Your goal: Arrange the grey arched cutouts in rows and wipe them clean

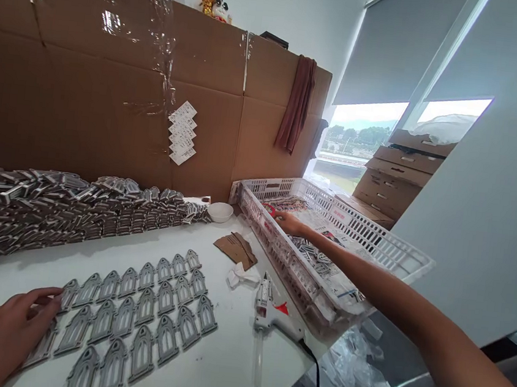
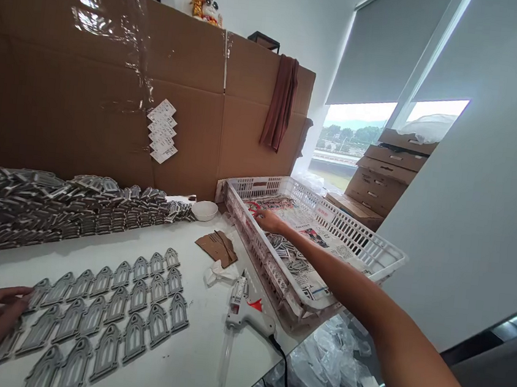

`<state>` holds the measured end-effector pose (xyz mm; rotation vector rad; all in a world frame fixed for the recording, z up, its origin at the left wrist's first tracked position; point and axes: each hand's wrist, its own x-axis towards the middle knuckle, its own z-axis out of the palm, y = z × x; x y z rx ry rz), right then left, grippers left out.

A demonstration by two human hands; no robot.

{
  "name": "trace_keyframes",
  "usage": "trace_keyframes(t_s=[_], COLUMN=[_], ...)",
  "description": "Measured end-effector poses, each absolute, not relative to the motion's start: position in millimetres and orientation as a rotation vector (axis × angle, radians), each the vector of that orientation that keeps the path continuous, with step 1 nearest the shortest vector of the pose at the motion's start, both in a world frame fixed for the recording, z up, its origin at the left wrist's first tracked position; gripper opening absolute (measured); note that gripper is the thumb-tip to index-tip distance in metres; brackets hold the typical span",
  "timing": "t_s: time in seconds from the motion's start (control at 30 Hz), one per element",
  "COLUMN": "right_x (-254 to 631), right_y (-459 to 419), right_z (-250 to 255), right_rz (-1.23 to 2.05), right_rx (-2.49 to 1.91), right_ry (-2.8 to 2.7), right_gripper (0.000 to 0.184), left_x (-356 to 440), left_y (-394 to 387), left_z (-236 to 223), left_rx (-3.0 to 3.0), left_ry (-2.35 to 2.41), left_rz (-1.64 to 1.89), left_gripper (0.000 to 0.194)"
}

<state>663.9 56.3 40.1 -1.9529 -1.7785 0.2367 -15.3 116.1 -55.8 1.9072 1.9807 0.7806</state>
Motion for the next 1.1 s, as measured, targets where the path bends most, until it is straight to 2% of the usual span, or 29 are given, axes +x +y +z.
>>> trace_keyframes(t_s=[0.23,0.33,0.43,0.5,0.57,0.73,0.9,1.1], right_x=[634,579,506,457,413,317,228,135], right_y=[34,10,-22,-42,-59,-74,-73,-81], right_z=[125,152,161,159,151,121,81,43], right_rz=[-0.09,-0.027,0.045,0.108,0.192,0.312,0.279,0.425], right_rx=[-1.838,-1.59,-1.411,-1.33,-1.271,-1.23,-1.345,-1.37], right_ry=[-1.58,-1.714,-1.943,-2.017,-2.047,-2.096,-2.205,-2.226], right_gripper=[0.045,0.045,0.034,0.031,0.028,0.024,0.034,0.037], left_x=[9,9,22,46,81,159,150,87], left_y=[82,76,64,45,16,-65,-99,-102], left_z=[-33,-32,-14,8,31,65,51,14], left_rx=[1.971,2.003,2.02,1.979,1.677,0.757,0.182,0.033], left_ry=[1.957,1.972,2.011,1.844,1.571,0.765,0.719,0.66], left_rz=[0.753,0.883,1.164,1.386,1.539,1.414,1.548,1.688], left_gripper=[0.037,0.038,0.035,0.036,0.035,0.039,0.03,0.039])
